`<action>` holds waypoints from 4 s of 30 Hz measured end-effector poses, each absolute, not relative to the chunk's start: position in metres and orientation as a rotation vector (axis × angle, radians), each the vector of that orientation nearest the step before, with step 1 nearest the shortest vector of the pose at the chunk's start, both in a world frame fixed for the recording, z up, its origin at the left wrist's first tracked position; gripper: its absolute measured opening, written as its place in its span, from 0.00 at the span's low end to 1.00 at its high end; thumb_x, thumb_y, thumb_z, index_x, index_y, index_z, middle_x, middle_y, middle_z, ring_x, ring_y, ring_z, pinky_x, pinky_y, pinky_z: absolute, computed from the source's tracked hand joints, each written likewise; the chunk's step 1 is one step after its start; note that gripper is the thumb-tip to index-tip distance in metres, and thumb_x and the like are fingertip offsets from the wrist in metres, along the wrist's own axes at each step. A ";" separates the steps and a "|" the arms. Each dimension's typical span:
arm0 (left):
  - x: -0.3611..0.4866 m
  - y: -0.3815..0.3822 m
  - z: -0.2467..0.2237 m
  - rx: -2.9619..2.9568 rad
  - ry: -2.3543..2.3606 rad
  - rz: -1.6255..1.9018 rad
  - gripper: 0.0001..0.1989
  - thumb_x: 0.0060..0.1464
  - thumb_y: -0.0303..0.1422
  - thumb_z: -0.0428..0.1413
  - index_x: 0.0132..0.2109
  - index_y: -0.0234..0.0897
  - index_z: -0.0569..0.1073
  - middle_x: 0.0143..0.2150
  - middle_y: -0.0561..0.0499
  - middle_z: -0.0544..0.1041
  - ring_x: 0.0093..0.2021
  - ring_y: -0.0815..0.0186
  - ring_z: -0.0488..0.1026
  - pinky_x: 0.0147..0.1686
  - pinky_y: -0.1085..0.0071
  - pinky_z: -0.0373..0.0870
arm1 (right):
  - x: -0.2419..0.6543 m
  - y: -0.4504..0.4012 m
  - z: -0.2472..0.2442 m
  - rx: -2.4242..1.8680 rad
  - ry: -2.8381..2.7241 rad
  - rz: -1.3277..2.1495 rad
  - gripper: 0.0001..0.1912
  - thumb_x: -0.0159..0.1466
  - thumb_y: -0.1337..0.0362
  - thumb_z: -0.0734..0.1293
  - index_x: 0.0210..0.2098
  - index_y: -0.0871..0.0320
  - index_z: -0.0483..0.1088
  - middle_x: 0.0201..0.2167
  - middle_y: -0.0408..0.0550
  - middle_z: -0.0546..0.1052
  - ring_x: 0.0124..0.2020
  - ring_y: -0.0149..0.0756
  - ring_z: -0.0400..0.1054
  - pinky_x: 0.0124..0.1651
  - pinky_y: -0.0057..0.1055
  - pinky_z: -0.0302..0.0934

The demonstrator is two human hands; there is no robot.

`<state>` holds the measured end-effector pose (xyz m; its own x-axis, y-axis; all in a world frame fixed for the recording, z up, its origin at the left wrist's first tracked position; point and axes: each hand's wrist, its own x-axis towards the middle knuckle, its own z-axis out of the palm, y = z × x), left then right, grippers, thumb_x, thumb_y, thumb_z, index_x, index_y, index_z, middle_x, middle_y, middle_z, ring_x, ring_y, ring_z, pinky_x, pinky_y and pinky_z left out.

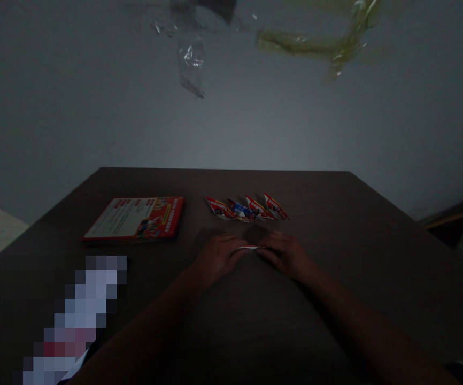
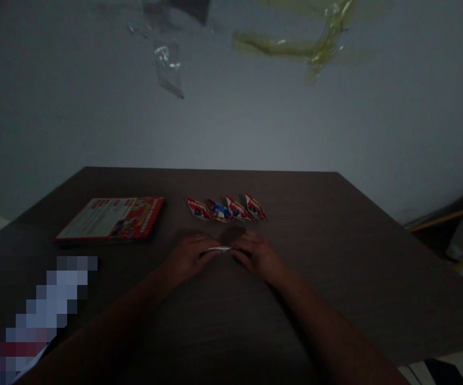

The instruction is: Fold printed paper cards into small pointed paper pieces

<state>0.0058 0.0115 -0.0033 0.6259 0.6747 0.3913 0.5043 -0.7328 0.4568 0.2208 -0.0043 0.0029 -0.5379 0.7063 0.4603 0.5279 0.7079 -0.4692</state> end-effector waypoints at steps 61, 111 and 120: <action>0.011 0.003 0.001 2.569 0.895 1.104 0.09 0.58 0.31 0.50 0.37 0.36 0.75 0.29 0.51 0.77 0.30 0.69 0.71 0.31 0.73 0.66 | 0.211 -0.017 0.014 -1.114 -1.992 0.443 0.06 0.61 0.65 0.64 0.31 0.57 0.73 0.26 0.47 0.76 0.29 0.34 0.69 0.33 0.31 0.62; 0.019 -0.001 0.006 2.361 1.026 1.065 0.07 0.56 0.31 0.52 0.35 0.36 0.75 0.29 0.51 0.77 0.28 0.69 0.71 0.29 0.74 0.66 | 0.218 -0.016 0.017 -1.042 -2.025 0.413 0.05 0.61 0.66 0.64 0.30 0.57 0.73 0.26 0.45 0.76 0.28 0.34 0.68 0.36 0.33 0.59; 0.019 -0.005 0.006 2.177 1.021 0.997 0.08 0.56 0.34 0.53 0.35 0.37 0.76 0.29 0.53 0.78 0.27 0.71 0.73 0.25 0.77 0.66 | 0.216 -0.015 0.016 -0.971 -2.060 0.482 0.05 0.61 0.64 0.65 0.35 0.56 0.73 0.29 0.47 0.77 0.31 0.35 0.69 0.37 0.34 0.61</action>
<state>0.0186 -0.0046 0.0055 0.4414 0.8062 0.3940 0.4136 -0.5725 0.7079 0.2160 -0.0148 0.0163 -0.3934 0.7731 0.4976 0.4722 0.6343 -0.6122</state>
